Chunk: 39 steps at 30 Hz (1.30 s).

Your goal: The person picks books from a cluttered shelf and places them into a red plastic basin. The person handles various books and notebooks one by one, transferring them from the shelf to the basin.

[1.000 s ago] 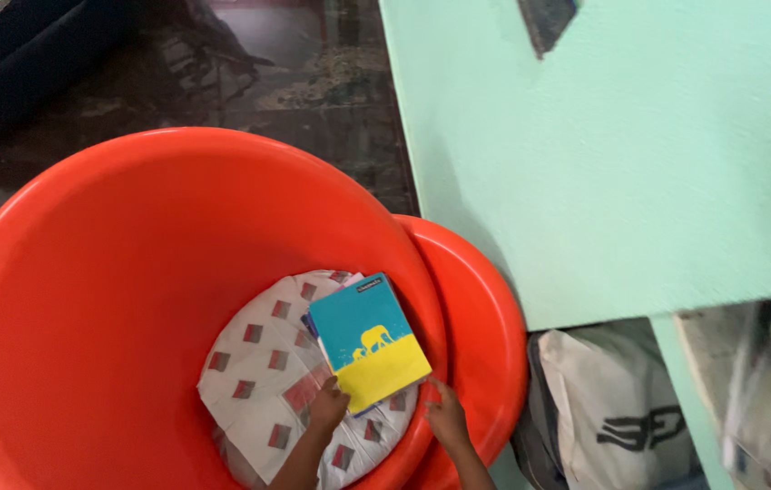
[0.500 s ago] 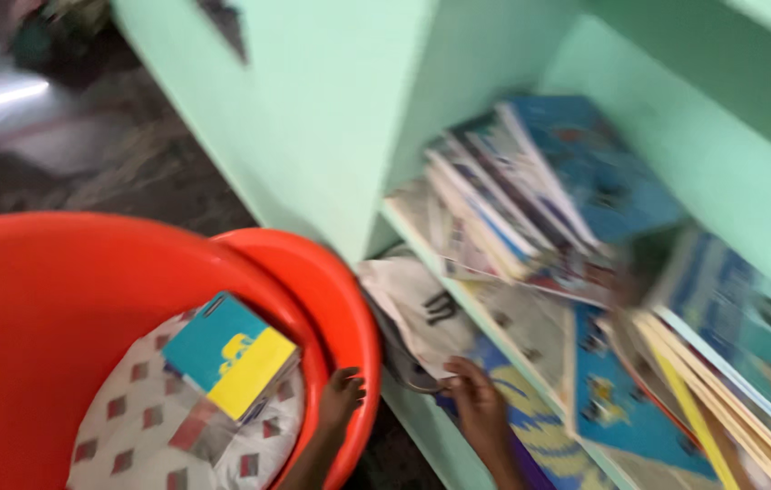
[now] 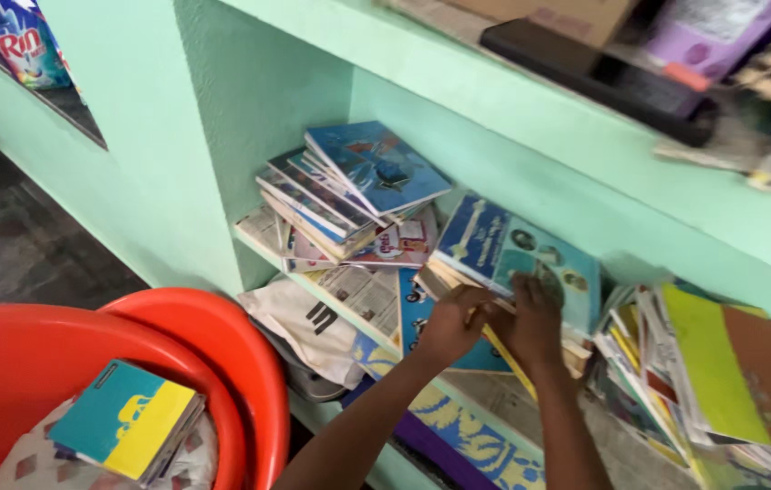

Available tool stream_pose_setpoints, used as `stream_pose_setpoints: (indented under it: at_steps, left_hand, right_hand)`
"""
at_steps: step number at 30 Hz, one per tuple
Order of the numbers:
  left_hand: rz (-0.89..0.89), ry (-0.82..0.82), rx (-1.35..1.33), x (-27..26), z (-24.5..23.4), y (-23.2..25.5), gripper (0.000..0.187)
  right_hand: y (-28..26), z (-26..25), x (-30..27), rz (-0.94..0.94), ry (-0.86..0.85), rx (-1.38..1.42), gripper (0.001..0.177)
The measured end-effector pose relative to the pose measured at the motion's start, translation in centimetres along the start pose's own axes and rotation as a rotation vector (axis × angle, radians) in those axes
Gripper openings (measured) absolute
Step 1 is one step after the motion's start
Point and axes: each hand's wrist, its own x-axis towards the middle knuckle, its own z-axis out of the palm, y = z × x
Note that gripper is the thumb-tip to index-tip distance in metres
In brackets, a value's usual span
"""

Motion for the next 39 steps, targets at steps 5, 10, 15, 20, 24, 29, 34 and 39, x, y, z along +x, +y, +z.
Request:
stream_pose_setpoints:
  at_steps: [5, 10, 15, 20, 24, 29, 34, 39]
  left_hand:
    - [-0.318, 0.147, -0.079, -2.3, 1.2, -3.7, 0.015]
    - [-0.270, 0.112, -0.387, -7.4, 0.3, -4.6, 0.028]
    - [-0.611, -0.050, -0.409, -8.2, -0.8, -2.4, 0.050]
    - [-0.781, 0.065, -0.776, -7.1, -0.6, -0.9, 0.068]
    - [-0.821, 0.319, -1.124, -8.7, -3.4, -2.7, 0.054]
    - [-0.842, 0.385, -1.105, -10.5, -10.0, -2.0, 0.037]
    - [-0.794, 0.393, -1.081, -16.2, -16.5, -1.3, 0.030]
    - [-0.798, 0.418, -1.114, -22.1, -26.7, -1.4, 0.030]
  right_hand:
    - [-0.5, 0.3, -1.3, 0.021, 0.123, 0.004, 0.043]
    - [-2.5, -0.7, -3.0, -0.014, 0.212, 0.034, 0.042]
    - [-4.7, -3.5, -3.4, 0.120, 0.041, 0.154, 0.033]
    - [-12.5, -3.1, -6.2, 0.073, 0.034, 0.177, 0.037]
    - [-13.9, -2.9, -7.8, 0.209, -0.321, 0.584, 0.039]
    - [-9.9, -0.8, -10.4, 0.129, 0.257, 0.266, 0.038]
    - [-12.1, 7.7, -13.1, 0.705, -0.139, 0.897, 0.049]
    - [-20.4, 14.8, -15.3, 0.709, -0.657, 1.645, 0.056]
